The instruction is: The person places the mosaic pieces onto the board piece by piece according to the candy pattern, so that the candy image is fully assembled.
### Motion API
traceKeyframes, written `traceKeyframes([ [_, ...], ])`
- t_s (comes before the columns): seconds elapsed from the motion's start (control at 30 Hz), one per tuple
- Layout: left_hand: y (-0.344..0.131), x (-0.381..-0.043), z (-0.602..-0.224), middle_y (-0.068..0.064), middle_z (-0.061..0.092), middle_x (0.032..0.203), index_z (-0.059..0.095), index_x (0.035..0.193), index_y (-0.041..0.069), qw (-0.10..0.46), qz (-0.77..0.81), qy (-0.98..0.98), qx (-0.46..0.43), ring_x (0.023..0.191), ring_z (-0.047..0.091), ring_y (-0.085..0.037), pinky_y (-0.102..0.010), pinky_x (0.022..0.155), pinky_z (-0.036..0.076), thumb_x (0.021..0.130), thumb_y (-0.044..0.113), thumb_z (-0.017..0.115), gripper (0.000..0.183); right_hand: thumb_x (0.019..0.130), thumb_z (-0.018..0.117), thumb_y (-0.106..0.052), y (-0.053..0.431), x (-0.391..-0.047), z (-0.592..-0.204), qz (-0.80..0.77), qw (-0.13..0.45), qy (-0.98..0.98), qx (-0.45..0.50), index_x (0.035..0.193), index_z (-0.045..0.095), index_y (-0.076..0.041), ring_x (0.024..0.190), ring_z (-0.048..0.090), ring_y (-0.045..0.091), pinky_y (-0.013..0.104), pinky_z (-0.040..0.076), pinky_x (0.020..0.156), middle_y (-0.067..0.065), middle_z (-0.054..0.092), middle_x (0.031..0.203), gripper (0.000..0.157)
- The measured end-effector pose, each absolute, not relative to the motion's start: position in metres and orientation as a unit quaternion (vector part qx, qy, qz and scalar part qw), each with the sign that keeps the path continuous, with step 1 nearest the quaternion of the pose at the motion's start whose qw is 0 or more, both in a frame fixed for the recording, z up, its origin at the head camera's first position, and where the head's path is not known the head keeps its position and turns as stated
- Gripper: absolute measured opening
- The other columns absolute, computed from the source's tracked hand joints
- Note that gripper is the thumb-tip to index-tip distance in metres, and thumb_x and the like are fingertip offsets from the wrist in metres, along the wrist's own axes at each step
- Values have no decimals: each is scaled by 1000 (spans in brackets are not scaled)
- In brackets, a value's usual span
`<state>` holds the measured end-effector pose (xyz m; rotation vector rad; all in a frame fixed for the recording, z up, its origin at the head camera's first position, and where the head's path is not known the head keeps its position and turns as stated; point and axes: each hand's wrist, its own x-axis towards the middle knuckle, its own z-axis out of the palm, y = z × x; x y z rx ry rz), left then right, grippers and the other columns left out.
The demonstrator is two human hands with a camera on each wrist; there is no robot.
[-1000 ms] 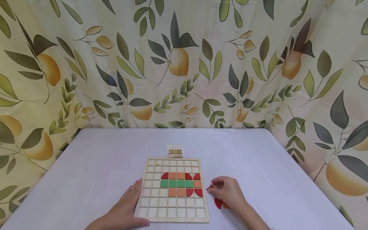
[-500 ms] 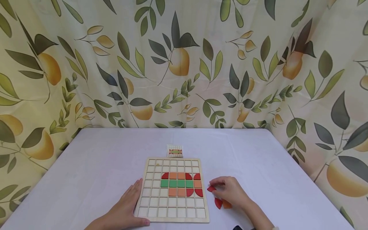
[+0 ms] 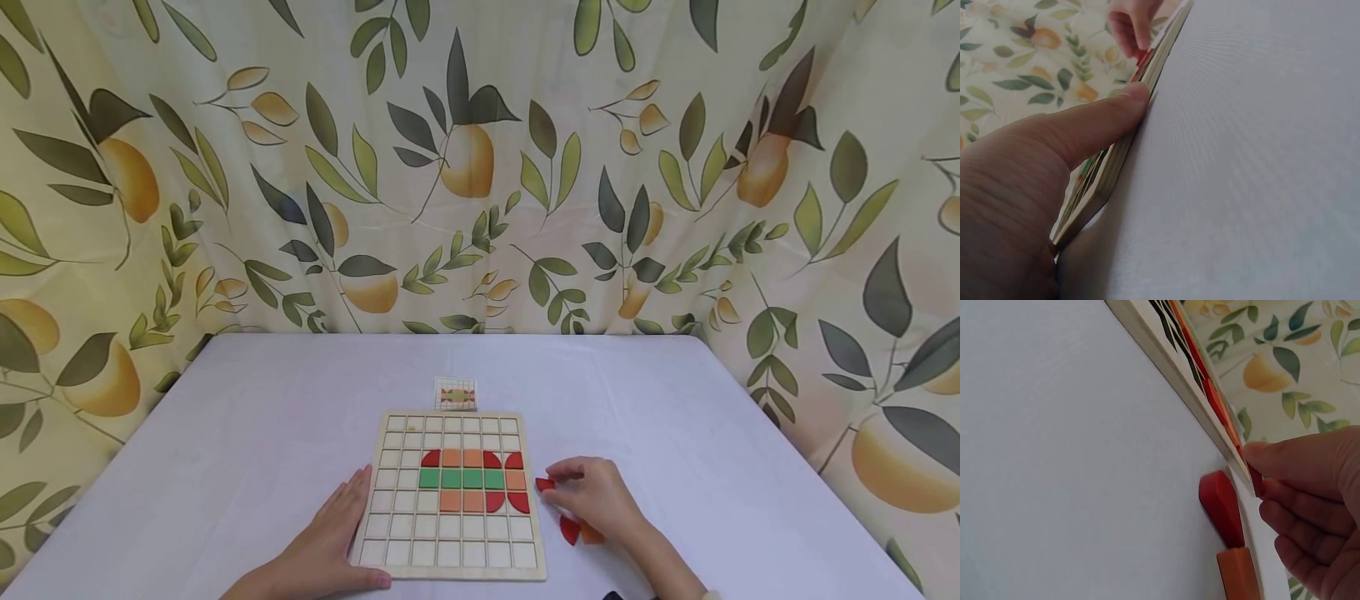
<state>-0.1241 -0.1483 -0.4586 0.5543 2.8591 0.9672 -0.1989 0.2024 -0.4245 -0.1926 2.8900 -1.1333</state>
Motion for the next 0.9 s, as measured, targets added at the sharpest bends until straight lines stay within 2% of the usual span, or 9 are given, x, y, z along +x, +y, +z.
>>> traceKeyframes([
  [0.13,-149,-123,-459,-17,7,151,4,144,-6,34,316,930,185,138,3,-28,-37,107,3,61,73,64,130,65,84,-21,193,-199,-424,-369,5,927,-75,90,73,-10,87,60,16,38,49,80,-4,67,85,29],
  [0.4,-147,-123,-456,-18,7,151,4,144,-6,36,317,929,185,138,3,-29,-43,107,5,61,74,64,130,66,83,-21,176,-198,-420,-391,16,916,-86,88,72,-12,86,58,13,43,45,84,-7,67,83,26],
  [0.5,-147,-124,-457,-18,6,151,3,144,-6,38,318,930,183,138,2,-28,-32,108,-3,60,74,64,131,67,83,-21,170,-199,-419,-398,23,912,-97,87,72,-13,87,58,13,41,45,85,-7,66,83,24],
  [0.63,-148,-125,-458,-17,6,151,3,145,-5,39,314,931,181,138,2,-27,-13,100,-14,60,75,63,132,69,81,-25,161,-201,-422,-399,15,905,-150,87,73,-12,89,59,14,39,46,84,-8,67,84,24],
  [0.9,-149,-125,-459,-17,5,151,2,144,-6,38,317,929,187,138,2,-29,-13,100,-15,60,75,63,131,72,79,-28,143,-202,-423,-396,14,891,-224,89,72,-12,82,60,10,29,49,74,-9,67,83,24],
])
